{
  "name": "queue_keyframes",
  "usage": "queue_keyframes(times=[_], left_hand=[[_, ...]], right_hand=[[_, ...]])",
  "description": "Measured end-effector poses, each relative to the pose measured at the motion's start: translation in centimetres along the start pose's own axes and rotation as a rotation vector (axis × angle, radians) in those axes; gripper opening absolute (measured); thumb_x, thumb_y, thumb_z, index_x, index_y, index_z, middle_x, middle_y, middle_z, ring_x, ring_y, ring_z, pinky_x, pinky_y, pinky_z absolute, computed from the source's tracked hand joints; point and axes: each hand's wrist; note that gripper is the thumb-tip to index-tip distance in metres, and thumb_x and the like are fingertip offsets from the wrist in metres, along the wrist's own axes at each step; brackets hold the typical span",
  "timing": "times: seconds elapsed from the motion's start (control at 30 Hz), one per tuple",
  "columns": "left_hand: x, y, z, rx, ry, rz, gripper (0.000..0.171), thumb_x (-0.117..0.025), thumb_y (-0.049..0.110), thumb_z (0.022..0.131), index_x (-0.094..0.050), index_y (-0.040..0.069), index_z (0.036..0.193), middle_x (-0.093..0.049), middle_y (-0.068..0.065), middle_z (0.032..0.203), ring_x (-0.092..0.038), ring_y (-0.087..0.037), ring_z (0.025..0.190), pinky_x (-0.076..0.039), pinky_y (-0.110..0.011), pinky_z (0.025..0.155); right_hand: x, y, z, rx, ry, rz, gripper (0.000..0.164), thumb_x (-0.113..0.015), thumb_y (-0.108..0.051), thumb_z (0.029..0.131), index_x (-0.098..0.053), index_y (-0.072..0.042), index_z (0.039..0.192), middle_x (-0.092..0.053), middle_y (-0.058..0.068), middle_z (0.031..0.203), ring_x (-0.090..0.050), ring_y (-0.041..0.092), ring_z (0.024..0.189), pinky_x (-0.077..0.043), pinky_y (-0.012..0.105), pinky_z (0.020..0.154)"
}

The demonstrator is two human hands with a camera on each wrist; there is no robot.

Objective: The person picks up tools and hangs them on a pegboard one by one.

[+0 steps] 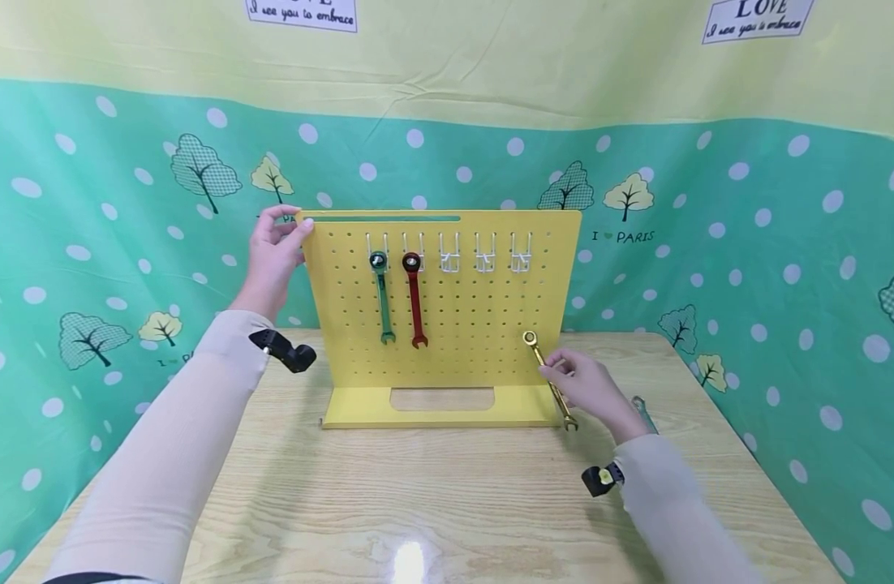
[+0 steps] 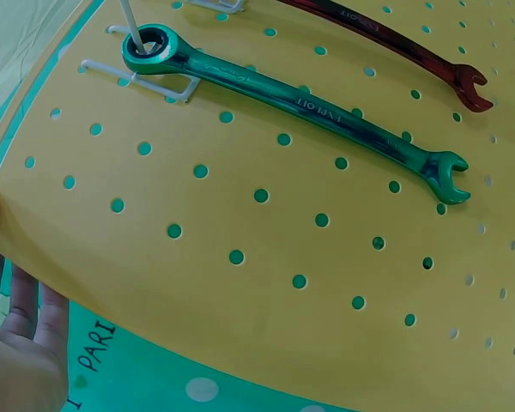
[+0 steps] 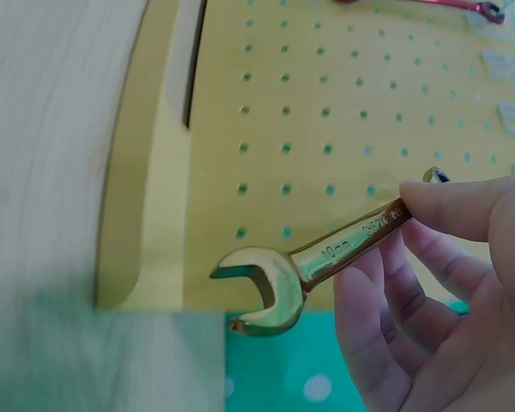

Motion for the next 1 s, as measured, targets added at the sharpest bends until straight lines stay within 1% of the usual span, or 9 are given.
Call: queue_keyframes(times=[0.07, 0.17, 0.3, 0.43, 0.53, 0.7, 0.8, 0.87, 1.0], left_hand=[[0.0, 0.0, 0.0, -0.002, -0.002, -0.002, 0.026, -0.067, 0.029, 0.098, -0.057, 0.026, 0.122, -0.055, -0.003, 0.116, -0.058, -0.020, 0.102, -0.051, -0.037, 0.090], [0.0, 0.0, 0.0, -0.001, -0.004, -0.005, 0.026, -0.067, 0.029, 0.098, -0.057, 0.026, 0.122, -0.054, -0.003, 0.117, -0.058, -0.020, 0.102, -0.051, -0.038, 0.091], [0.1, 0.0, 0.1, 0.003, -0.003, -0.008, 0.026, -0.067, 0.029, 0.098, -0.056, 0.026, 0.122, -0.054, -0.003, 0.117, -0.057, -0.019, 0.103, -0.051, -0.038, 0.092], [0.1, 0.0, 0.0, 0.002, -0.003, -0.007, 0.027, -0.067, 0.029, 0.098, -0.056, 0.026, 0.122, -0.054, -0.003, 0.117, -0.057, -0.020, 0.103, -0.051, -0.038, 0.093], [0.0, -0.1, 0.0, -0.001, -0.004, -0.007, 0.026, -0.067, 0.029, 0.098, -0.056, 0.026, 0.122, -0.054, -0.004, 0.117, -0.058, -0.020, 0.103, -0.051, -0.038, 0.093], [0.1, -0.1, 0.0, -0.005, -0.004, -0.009, 0.026, -0.067, 0.029, 0.098, -0.056, 0.025, 0.122, -0.054, -0.003, 0.116, -0.057, -0.020, 0.103, -0.051, -0.038, 0.092], [0.0, -0.1, 0.0, -0.005, -0.005, -0.012, 0.026, -0.067, 0.029, 0.098, -0.057, 0.026, 0.122, -0.054, -0.004, 0.116, -0.057, -0.020, 0.103, -0.050, -0.038, 0.093], [0.0, -0.1, 0.0, -0.005, -0.006, -0.011, 0.026, -0.067, 0.029, 0.098, -0.056, 0.026, 0.122, -0.054, -0.004, 0.116, -0.058, -0.020, 0.104, -0.050, -0.038, 0.093], [0.0, -0.1, 0.0, -0.005, -0.007, -0.014, 0.026, -0.067, 0.029, 0.098, -0.057, 0.026, 0.122, -0.054, -0.004, 0.116, -0.057, -0.020, 0.104, -0.050, -0.038, 0.093]], right_hand=[[-0.3, -0.7, 0.3, 0.017, -0.001, 0.017, 0.029, -0.061, -0.031, 0.102, -0.059, -0.004, 0.114, -0.061, 0.015, 0.097, -0.057, 0.027, 0.081, -0.059, 0.046, 0.068], [-1.0, -1.7, 0.9, 0.049, 0.009, 0.041, 0.027, -0.062, -0.030, 0.102, -0.059, -0.005, 0.113, -0.061, 0.015, 0.096, -0.057, 0.027, 0.079, -0.059, 0.043, 0.066], [-2.0, -3.1, 1.7, 0.084, 0.027, 0.084, 0.026, -0.063, -0.031, 0.101, -0.060, -0.008, 0.112, -0.061, 0.013, 0.096, -0.057, 0.026, 0.082, -0.058, 0.039, 0.064], [-2.8, -4.6, 2.3, 0.109, 0.031, 0.141, 0.028, -0.063, -0.033, 0.101, -0.059, -0.008, 0.113, -0.061, 0.014, 0.099, -0.057, 0.027, 0.086, -0.059, 0.045, 0.068], [-3.3, -5.9, 2.6, 0.129, 0.029, 0.182, 0.032, -0.063, -0.036, 0.101, -0.059, -0.008, 0.116, -0.062, 0.017, 0.104, -0.057, 0.028, 0.089, -0.058, 0.051, 0.073], [-3.7, -8.0, 3.1, 0.166, 0.035, 0.214, 0.037, -0.063, -0.041, 0.099, -0.058, -0.010, 0.119, -0.063, 0.019, 0.108, -0.059, 0.028, 0.091, -0.059, 0.048, 0.073], [-3.8, -9.1, 3.4, 0.187, 0.048, 0.223, 0.036, -0.063, -0.044, 0.099, -0.059, -0.013, 0.118, -0.064, 0.016, 0.107, -0.060, 0.027, 0.089, -0.059, 0.044, 0.070], [-3.9, -9.9, 3.6, 0.206, 0.053, 0.230, 0.036, -0.063, -0.043, 0.099, -0.059, -0.013, 0.119, -0.064, 0.016, 0.108, -0.060, 0.028, 0.089, -0.059, 0.043, 0.070], [-4.0, -11.2, 3.8, 0.241, 0.053, 0.261, 0.035, -0.063, -0.040, 0.100, -0.059, -0.011, 0.118, -0.064, 0.016, 0.106, -0.060, 0.028, 0.090, -0.059, 0.048, 0.071]])
Point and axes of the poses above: each hand's wrist, its own z-axis towards the middle knuckle, its own x-axis out of the back of the hand, y = z × x
